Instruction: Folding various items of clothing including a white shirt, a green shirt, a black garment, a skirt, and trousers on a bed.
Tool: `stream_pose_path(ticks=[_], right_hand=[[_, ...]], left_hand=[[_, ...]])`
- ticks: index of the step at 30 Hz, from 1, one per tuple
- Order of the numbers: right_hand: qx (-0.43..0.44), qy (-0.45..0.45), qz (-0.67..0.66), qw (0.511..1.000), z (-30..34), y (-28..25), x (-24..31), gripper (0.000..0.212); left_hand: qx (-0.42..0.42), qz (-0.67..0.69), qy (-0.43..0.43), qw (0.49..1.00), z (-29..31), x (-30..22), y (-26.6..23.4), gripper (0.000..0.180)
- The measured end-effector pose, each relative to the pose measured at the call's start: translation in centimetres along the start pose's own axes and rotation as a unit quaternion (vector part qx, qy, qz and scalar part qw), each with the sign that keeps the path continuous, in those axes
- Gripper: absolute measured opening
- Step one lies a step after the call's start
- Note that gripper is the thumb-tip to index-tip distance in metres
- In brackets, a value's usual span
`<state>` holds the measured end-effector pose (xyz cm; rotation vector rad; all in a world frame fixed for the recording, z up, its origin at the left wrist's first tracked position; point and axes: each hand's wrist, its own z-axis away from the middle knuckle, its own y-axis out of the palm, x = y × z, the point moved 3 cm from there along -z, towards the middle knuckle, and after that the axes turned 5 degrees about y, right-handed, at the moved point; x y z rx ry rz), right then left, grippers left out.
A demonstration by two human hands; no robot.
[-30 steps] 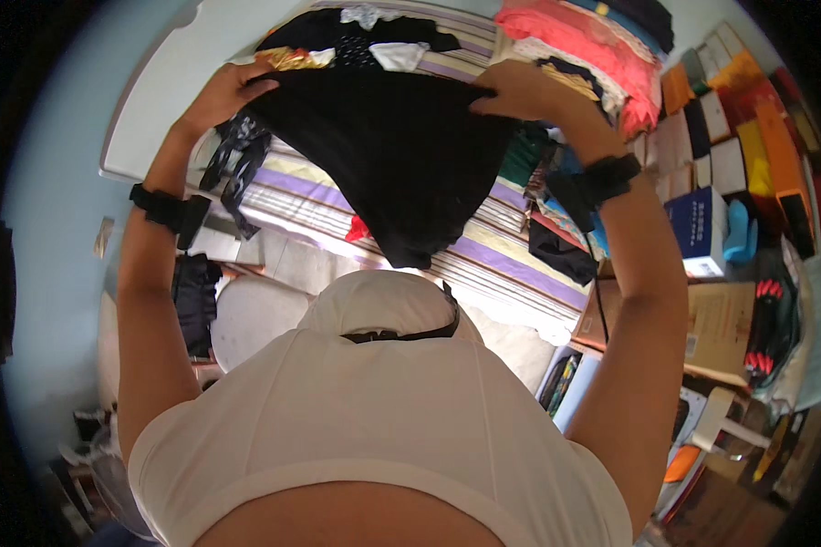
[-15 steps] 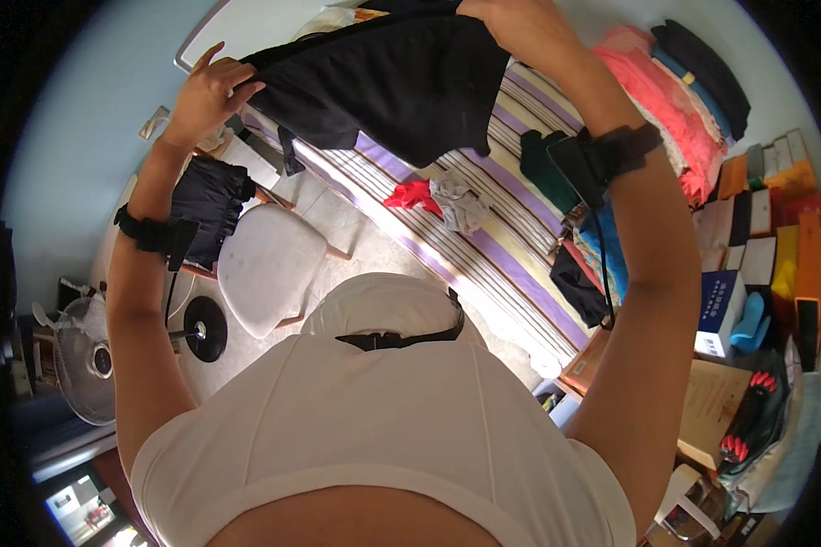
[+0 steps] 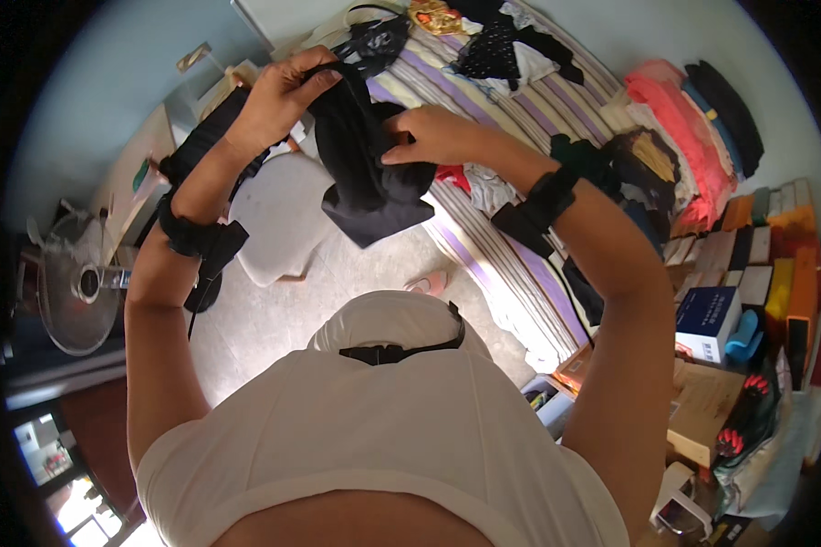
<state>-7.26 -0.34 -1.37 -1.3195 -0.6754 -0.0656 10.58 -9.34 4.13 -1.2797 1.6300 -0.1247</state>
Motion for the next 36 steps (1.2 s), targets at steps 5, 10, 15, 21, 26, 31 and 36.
stream_pose_path(ticks=[5, 10, 15, 21, 26, 31, 36], right_hand=[[0.033, 0.067, -0.198, 0.977, 1.7, 4.7, 5.3, 0.029], [-0.052, 0.087, -0.354, 0.93, 5.7, 2.3, 5.4, 0.025], [0.074, 0.07, 0.144, 0.984, 8.2, -0.3, 3.8, 0.022], [-0.176, -0.036, 0.266, 0.947, 8.9, -3.1, 2.4, 0.029], [-0.189, -0.01, 0.337, 0.922, 9.9, -4.0, 1.7, 0.026], [-0.284, -0.084, 0.332, 0.895, 10.7, -5.6, 1.5, 0.018], [-0.211, -0.168, 0.132, 0.954, 11.7, -3.6, 6.7, 0.018]], left_hand=[[0.019, 0.224, -0.098, 0.969, 8.6, -1.6, 0.0, 0.015], [0.348, 0.007, -0.179, 0.92, 19.1, 0.4, -0.3, 0.049], [0.328, -0.254, -0.135, 0.9, 23.6, 1.3, -2.9, 0.049], [0.147, -0.36, 0.04, 0.92, 20.4, -1.6, -2.9, 0.033], [0.059, -0.424, -0.056, 0.902, 17.2, -4.3, -1.5, 0.043], [0.072, -0.449, -0.115, 0.883, 16.2, -2.4, -0.5, 0.033], [0.034, -0.395, -0.214, 0.893, 15.8, -1.7, -0.4, 0.025]])
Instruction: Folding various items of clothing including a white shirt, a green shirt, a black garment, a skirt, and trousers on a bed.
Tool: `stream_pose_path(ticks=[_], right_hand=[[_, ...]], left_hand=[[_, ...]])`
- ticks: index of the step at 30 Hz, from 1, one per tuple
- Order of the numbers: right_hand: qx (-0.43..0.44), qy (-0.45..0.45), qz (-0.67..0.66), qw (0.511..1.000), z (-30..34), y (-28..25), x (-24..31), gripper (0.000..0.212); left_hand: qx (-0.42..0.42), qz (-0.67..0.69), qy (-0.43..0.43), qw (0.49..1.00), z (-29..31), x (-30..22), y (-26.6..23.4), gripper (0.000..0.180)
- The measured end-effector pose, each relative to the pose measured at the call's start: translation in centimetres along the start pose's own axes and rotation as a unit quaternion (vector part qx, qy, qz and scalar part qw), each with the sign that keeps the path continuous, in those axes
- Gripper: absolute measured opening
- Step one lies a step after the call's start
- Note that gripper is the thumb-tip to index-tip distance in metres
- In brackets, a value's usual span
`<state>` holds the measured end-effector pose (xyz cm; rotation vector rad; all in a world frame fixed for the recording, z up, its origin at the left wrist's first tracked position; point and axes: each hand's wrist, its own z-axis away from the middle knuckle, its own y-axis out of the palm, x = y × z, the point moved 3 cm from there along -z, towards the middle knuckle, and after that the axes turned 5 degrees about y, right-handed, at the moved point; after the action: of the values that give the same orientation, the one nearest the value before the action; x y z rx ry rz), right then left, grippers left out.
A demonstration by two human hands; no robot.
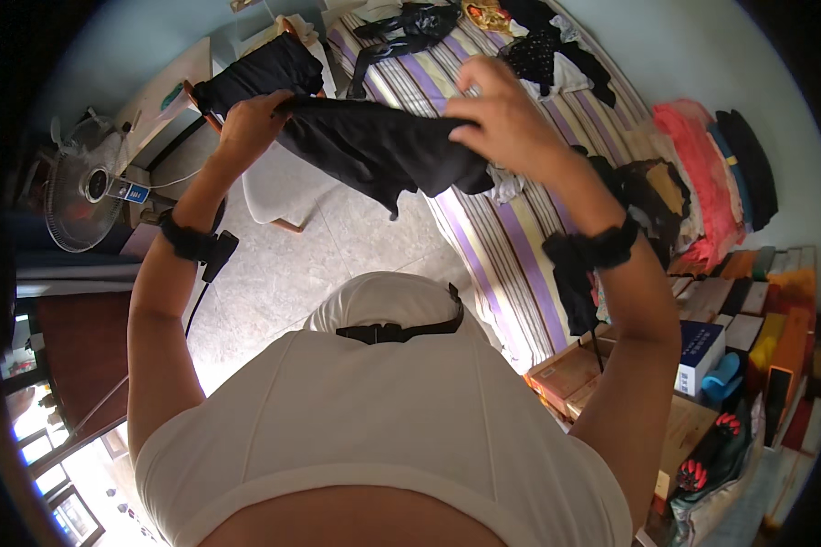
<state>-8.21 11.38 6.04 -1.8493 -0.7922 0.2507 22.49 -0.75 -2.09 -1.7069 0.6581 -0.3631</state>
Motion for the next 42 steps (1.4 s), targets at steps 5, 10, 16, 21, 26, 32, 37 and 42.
stream_pose_path(ticks=[5, 10, 16, 21, 26, 32, 37, 42], right_hand=[[0.249, 0.011, -0.164, 0.955, 1.5, 2.8, 6.5, 0.017], [0.162, -0.021, -0.163, 0.973, -0.2, 4.2, 3.2, 0.022], [-0.071, 0.004, -0.168, 0.983, -3.3, 3.4, 2.4, 0.052], [-0.015, 0.08, -0.146, 0.986, -4.1, 2.9, 1.3, 0.053], [-0.097, 0.065, -0.072, 0.991, -6.1, -1.5, 2.8, 0.038], [-0.166, 0.135, -0.124, 0.969, -7.4, -7.0, 6.9, 0.027], [-0.198, 0.191, -0.116, 0.954, -5.8, -7.8, 7.5, 0.027], [-0.211, 0.226, -0.135, 0.941, -3.5, -9.1, 8.3, 0.027]], left_hand=[[-0.004, -0.032, 0.054, 0.998, 0.1, -2.3, -0.2, 0.032], [-0.111, 0.06, 0.287, 0.95, -0.6, -6.8, -2.0, 0.034], [-0.15, 0.201, 0.423, 0.871, -1.3, -11.0, -5.1, 0.042], [-0.306, 0.345, 0.327, 0.825, -1.4, -10.9, -6.3, 0.052], [-0.184, 0.566, 0.087, 0.799, -1.7, -7.6, 4.3, 0.033], [0.291, 0.634, -0.086, 0.712, 3.4, -11.7, 17.7, 0.031], [0.399, 0.656, -0.119, 0.629, 1.1, -14.4, 18.5, 0.044], [0.22, 0.866, 0.015, 0.449, -2.8, -16.0, 16.7, 0.069]])
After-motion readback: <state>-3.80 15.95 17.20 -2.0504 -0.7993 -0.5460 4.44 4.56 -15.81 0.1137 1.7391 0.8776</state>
